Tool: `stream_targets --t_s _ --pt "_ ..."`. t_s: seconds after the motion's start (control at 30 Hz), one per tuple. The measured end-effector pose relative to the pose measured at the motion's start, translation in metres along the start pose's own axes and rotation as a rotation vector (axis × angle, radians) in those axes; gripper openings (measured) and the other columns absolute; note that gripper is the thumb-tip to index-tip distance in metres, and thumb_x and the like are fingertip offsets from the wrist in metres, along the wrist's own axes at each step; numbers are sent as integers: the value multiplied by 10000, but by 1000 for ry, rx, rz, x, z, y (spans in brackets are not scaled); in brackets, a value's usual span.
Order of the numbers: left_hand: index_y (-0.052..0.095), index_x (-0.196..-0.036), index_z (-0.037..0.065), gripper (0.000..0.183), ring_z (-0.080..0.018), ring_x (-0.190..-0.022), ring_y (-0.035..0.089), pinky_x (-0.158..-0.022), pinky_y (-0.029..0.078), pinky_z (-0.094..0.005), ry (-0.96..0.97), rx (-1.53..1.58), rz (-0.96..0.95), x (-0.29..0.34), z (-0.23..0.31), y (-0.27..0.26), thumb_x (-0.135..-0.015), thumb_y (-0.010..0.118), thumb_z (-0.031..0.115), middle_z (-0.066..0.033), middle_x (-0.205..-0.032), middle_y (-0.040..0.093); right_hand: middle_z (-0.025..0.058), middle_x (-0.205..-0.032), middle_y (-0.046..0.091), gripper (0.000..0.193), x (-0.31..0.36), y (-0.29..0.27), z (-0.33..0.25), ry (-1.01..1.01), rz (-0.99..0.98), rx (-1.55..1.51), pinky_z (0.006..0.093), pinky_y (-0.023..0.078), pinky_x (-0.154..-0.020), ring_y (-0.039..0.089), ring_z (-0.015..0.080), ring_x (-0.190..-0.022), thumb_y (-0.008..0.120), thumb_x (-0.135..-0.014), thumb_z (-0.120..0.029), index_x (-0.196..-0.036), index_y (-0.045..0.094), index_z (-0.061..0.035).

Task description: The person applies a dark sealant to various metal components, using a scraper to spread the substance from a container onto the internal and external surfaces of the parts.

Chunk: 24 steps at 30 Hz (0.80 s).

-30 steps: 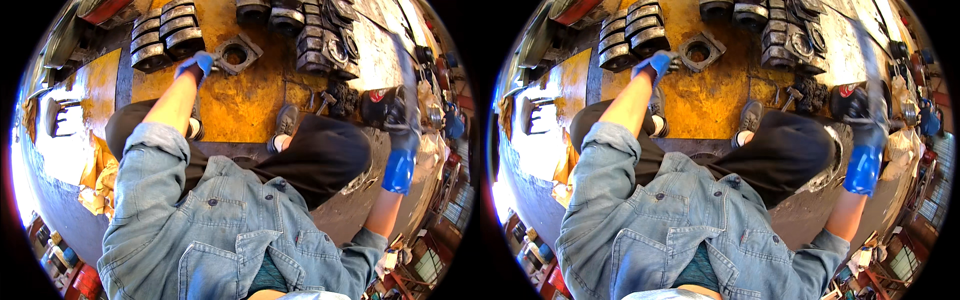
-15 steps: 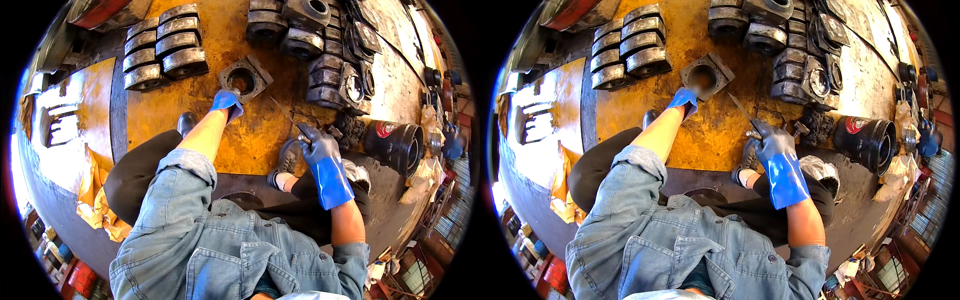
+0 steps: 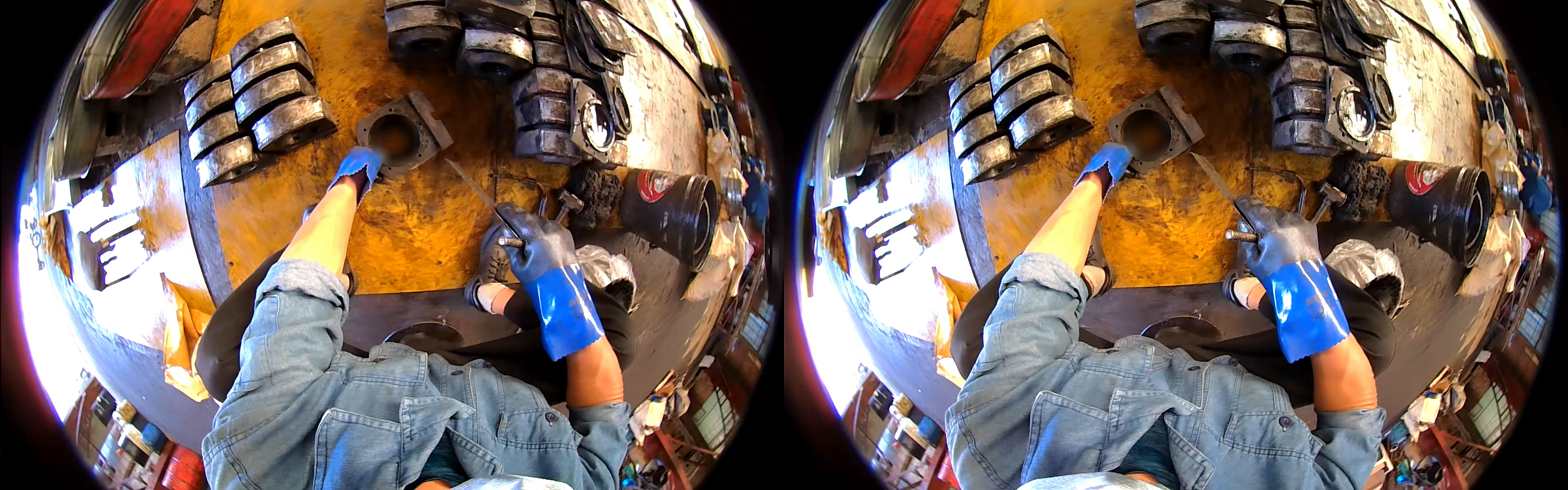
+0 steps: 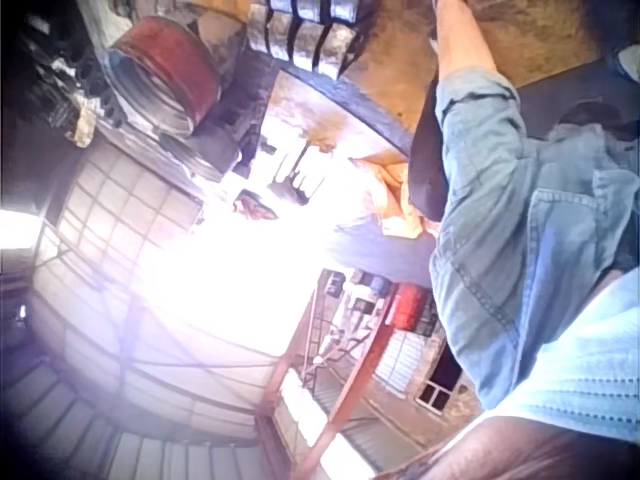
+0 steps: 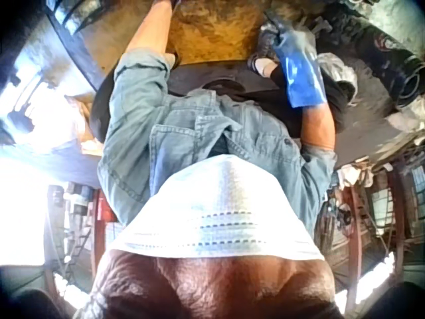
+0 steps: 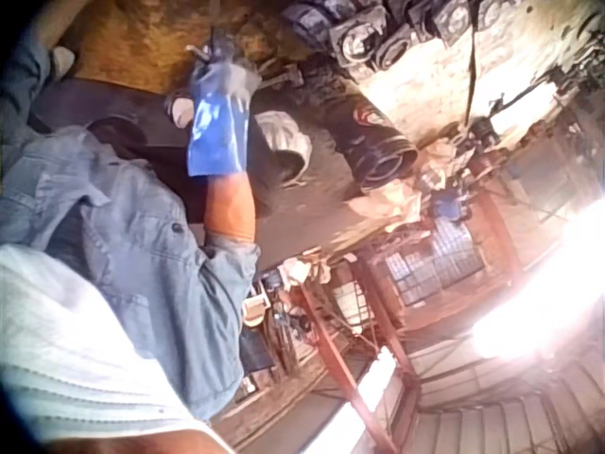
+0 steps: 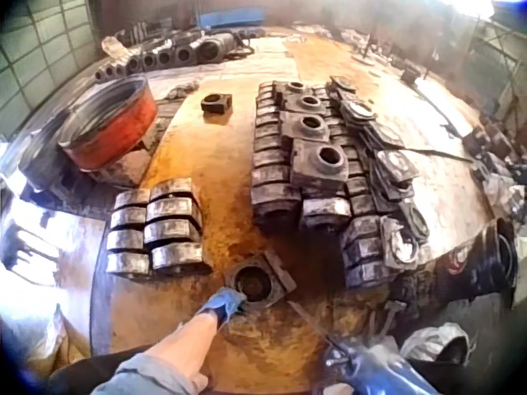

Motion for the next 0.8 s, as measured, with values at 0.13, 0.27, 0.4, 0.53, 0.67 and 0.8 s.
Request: stream_targets --t_s 0.13,0.27,0.4,0.53,0.67,0.8 --pt "651 -1026 -44 319 -408 -1031 644 -791 488 -434 48 20 -39 13 30 -42 -925 455 187 -270 -1079 648 155 -1032 700 554 3 1 5 27 -32 26 437 552 -776 673 353 -882 687 -725 -67 -1269 632 -157" --pt "648 -1033 -55 340 -409 -1066 636 -817 487 -432 37 84 1 9 39 -56 -905 462 199 -279 -1087 646 137 -968 708 465 5 11 16 73 -108 75 445 539 -745 685 330 -858 656 -810 -168 -1269 588 -180" --pt "662 -1008 -57 360 -401 -1088 629 -820 484 -428 146 -104 6 -2 47 -60 -917 438 209 -274 -1084 653 138 -945 711 416 4 2 16 177 -279 141 446 531 -752 692 316 -885 594 -873 -203 -1287 553 -186" --pt "701 -1069 -2 348 -354 -1092 643 -861 521 -416 138 -409 -96 -39 47 -55 -921 471 214 -215 -1112 681 127 -958 714 363 9 -2 17 248 -344 131 430 540 -761 696 309 -914 562 -891 -184 -1254 572 -166" --pt "706 -1051 -4 336 -290 -1008 678 -800 526 -358 239 -846 38 -108 -47 -30 -940 419 132 -154 -1065 715 103 -1001 720 353 3 6 17 166 -296 126 413 551 -753 701 277 -942 578 -874 -167 -1225 595 -151" --pt "587 -1164 -31 421 -214 -993 567 -854 457 -382 -134 143 69 -45 10 -41 -935 531 318 -161 -1075 650 103 -1053 717 373 14 3 23 246 -421 81 403 558 -752 703 257 -969 605 -841 -146 -1214 608 -150"
Point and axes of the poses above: each hand's wrist, its own x-axis away from the middle knuckle, its own y-axis out of the palm, z = x × y, the point moved 3 cm from there along -x, towards the middle knuckle
